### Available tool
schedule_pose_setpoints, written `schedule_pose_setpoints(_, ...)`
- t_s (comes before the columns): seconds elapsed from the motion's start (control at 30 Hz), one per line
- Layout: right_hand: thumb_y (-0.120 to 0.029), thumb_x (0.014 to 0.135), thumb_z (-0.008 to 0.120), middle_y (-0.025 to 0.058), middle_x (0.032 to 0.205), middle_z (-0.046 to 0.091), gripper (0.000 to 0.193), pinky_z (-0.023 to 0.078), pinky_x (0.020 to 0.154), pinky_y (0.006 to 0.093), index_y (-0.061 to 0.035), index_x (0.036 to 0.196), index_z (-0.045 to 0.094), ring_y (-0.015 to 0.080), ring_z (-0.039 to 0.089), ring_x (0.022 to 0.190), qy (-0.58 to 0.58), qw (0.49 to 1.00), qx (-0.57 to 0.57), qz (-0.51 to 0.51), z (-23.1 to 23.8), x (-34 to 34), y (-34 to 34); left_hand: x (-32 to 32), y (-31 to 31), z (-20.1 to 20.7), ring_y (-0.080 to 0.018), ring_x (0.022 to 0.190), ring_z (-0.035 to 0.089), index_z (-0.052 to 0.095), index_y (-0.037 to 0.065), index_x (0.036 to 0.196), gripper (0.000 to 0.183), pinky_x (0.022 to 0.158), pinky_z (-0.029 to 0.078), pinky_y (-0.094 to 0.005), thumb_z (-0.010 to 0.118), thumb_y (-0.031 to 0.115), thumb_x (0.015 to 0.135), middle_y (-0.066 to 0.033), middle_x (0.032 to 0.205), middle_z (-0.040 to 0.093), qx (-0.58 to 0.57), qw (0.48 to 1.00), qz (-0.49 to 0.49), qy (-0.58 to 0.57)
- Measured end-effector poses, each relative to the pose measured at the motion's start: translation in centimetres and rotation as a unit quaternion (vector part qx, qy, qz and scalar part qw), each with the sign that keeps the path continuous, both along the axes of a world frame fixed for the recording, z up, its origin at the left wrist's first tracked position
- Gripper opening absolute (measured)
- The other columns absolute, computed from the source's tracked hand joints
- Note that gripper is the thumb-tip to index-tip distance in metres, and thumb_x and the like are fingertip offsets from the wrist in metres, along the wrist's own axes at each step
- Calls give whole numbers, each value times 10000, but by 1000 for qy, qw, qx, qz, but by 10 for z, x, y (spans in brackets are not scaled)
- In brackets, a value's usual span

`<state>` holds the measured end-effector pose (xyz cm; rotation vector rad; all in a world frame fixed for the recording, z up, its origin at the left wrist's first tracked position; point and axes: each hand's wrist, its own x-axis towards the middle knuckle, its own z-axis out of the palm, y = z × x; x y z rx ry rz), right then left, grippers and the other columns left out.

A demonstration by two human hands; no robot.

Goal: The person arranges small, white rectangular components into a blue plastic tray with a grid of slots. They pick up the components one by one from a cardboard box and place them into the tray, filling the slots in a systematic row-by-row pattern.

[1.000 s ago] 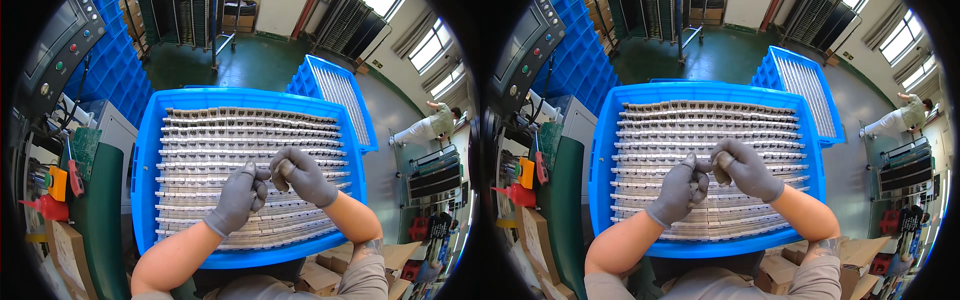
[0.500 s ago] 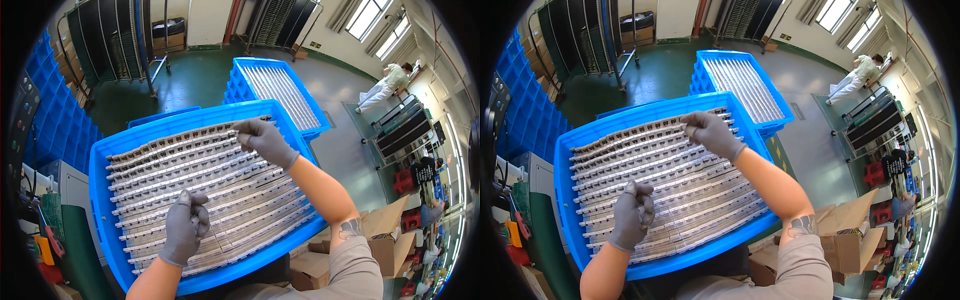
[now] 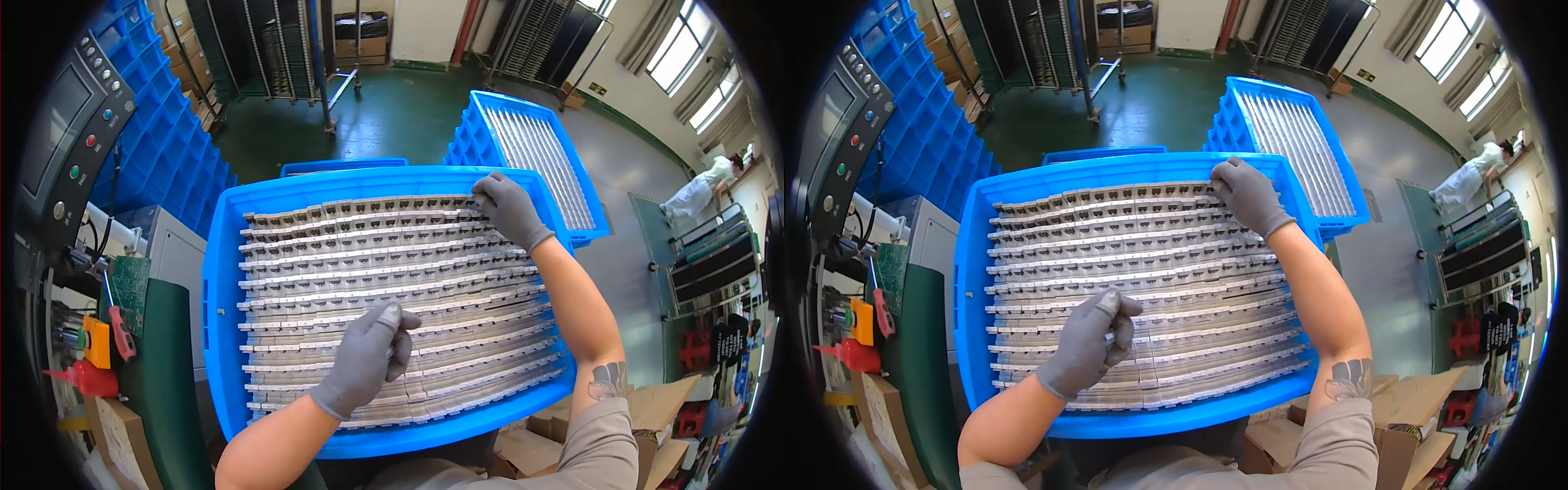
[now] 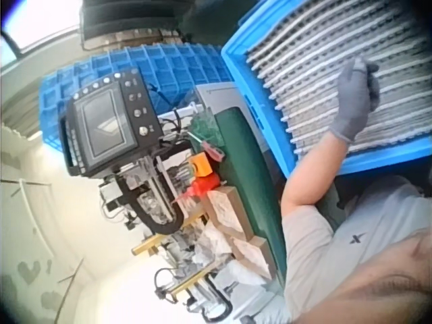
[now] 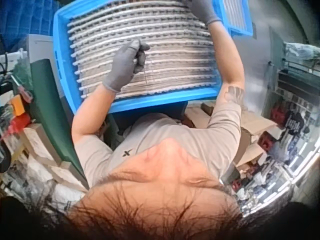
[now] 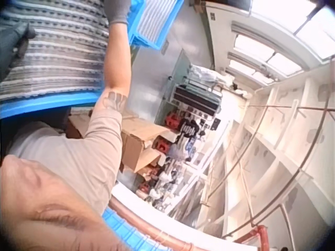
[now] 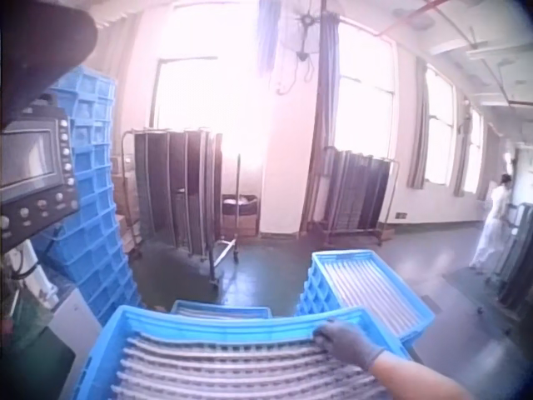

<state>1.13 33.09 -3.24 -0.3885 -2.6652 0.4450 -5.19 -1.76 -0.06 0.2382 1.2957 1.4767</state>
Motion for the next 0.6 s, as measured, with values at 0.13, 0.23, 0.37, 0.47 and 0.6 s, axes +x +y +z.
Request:
schedule_pose_setpoints(0.13, -115, 909, 684, 119, 962, 676, 67, 535, 794, 410, -55, 937, 688, 336, 656, 901, 39, 999, 10, 21, -5, -5, -2, 2, 2, 0, -117, 515, 414, 601, 14, 1070, 403, 464, 349, -255, 399, 362, 1092, -53, 686, 511, -6, 1000, -23, 0)
schedule_pose_setpoints(0.23, -88, 896, 692, 120, 954, 680, 54, 534, 796, 399, -43, 927, 688, 326, 658, 899, 33, 999, 16, 24, -9, -10, -2, 2, 2, 0, -114, 516, 411, 598, 10, 1071, 401, 472, 354, -253, 397, 356, 1091, -51, 692, 511, -6, 1000, -24, 3)
schedule_pose_setpoints(0.37, -83, 891, 693, 120, 941, 680, 59, 533, 795, 403, -36, 926, 691, 326, 657, 895, 44, 998, 11, 32, -11, -11, 3, 2, 4, 0, -112, 510, 406, 598, 8, 1079, 402, 474, 354, -253, 394, 353, 1093, -52, 689, 512, -7, 1000, -22, 13)
schedule_pose_setpoints(0.47, -150, 926, 663, 105, 966, 685, 103, 539, 818, 414, -55, 935, 704, 325, 658, 928, 22, 1000, 12, 17, -10, -12, 0, 2, 5, 0, -112, 506, 405, 599, 5, 1084, 403, 471, 351, -254, 391, 349, 1095, -55, 684, 513, -9, 1000, -20, 23)
schedule_pose_setpoints(0.6, -182, 945, 643, 93, 984, 687, 134, 542, 831, 423, -67, 941, 710, 321, 658, 946, -1, 1000, 8, 11, -7, -12, -1, 3, 6, -2, -111, 504, 405, 600, 0, 1087, 404, 466, 345, -254, 385, 342, 1096, -56, 682, 514, -6, 1000, -11, 27)
